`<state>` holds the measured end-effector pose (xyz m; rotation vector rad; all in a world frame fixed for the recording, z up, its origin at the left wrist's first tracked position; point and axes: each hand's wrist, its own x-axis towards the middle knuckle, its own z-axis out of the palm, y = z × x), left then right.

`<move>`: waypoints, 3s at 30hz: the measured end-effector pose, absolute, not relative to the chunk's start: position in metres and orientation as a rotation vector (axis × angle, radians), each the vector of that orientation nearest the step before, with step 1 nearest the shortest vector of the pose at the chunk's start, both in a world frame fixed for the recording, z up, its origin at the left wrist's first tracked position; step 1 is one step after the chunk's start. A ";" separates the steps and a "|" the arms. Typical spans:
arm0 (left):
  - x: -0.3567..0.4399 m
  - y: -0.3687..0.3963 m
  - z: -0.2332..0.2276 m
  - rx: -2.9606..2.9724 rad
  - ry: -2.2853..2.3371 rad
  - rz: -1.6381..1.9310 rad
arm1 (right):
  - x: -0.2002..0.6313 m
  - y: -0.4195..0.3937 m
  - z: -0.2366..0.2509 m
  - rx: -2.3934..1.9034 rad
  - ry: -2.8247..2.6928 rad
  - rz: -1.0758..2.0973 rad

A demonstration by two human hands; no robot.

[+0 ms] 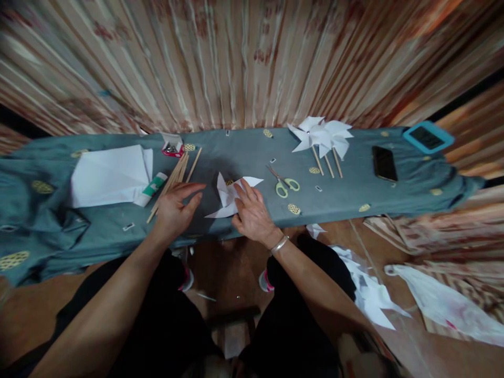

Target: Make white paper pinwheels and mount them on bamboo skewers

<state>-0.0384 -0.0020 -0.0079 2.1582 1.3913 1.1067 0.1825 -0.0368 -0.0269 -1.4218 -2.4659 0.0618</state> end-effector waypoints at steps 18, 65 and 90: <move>-0.018 -0.001 -0.028 0.635 1.046 1.243 | 0.171 -0.027 -0.035 -1.449 -2.331 0.042; 0.009 -0.004 -0.009 0.605 0.844 1.219 | 0.149 -0.045 -0.020 -1.403 -2.274 -0.104; 0.008 0.001 -0.009 0.487 0.863 1.195 | 0.152 -0.050 -0.003 -1.388 -2.206 -0.095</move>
